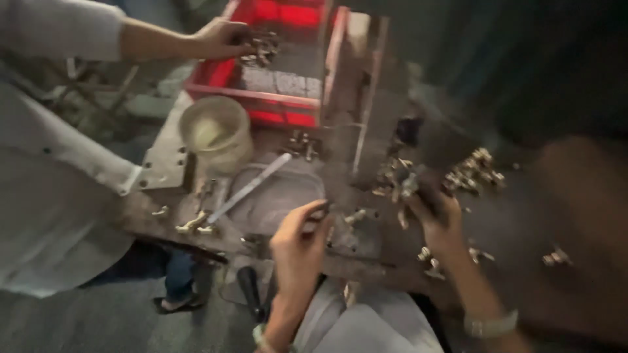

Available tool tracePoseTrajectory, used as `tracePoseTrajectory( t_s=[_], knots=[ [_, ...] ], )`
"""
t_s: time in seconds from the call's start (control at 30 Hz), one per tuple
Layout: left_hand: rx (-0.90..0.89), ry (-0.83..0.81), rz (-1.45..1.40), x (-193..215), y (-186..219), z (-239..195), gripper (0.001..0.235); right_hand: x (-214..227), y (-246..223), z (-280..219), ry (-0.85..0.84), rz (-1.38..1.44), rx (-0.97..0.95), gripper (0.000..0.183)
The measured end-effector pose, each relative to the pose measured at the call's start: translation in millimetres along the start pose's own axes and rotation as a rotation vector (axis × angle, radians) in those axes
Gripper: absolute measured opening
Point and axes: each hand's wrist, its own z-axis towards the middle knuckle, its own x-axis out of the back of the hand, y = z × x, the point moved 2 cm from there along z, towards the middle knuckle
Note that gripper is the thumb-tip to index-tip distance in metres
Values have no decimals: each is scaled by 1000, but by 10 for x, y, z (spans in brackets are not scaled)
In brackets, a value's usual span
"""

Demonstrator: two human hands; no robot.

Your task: The person picks up small brass fittings one at a time from the workbench, holds each against a dark hand tool and turns it to work the part, then sets it down with finished pieces accumulating in a pile. Another worker across the bench sorts parts into a red crate.

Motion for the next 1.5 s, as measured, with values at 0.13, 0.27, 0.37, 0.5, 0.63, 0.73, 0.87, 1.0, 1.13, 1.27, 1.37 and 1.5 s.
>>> tracePoseTrajectory(
  t_s=[0.13, 0.27, 0.37, 0.5, 0.63, 0.73, 0.87, 1.0, 1.13, 1.27, 1.37, 1.5],
  knots=[
    [-149, 243, 479, 914, -234, 146, 22, -388, 85, -279, 453, -128, 134, 9],
    [-147, 271, 857, 1625, -941, 293, 18, -35, 38, -60, 244, -57, -78, 13],
    [-119, 200, 943, 1698, -1147, 312, 21, -255, -78, -152, 251, -175, -29, 16],
    [-253, 166, 874, 1637, -1235, 246, 36, -201, -77, -154, 248, -192, -27, 15],
    [-84, 247, 577, 1727, -1623, 181, 28, -153, 71, -95, 201, -132, -32, 14],
    [196, 400, -99, 1654, -1419, 45, 29, -194, -7, -174, 353, -305, 142, 14],
    [492, 219, -687, 1051, -854, -298, 32, 232, 242, -67, 63, -150, -105, 13],
    [563, -406, -1348, 22, -771, -629, 30, 52, 102, -130, 136, -193, -95, 16],
    [796, -336, -846, -533, -650, -619, 34, 65, 237, -62, 217, -64, -45, 15],
    [402, -342, -467, -570, -126, -531, 29, 214, 153, 5, -3, -151, -114, 15],
    [-247, -328, 21, -559, 6, -342, 35, 252, -1, 125, -182, -43, -158, 15],
    [-856, -426, 589, -690, -368, -445, 56, 453, 176, 192, -244, -120, -119, 18]
  ],
)
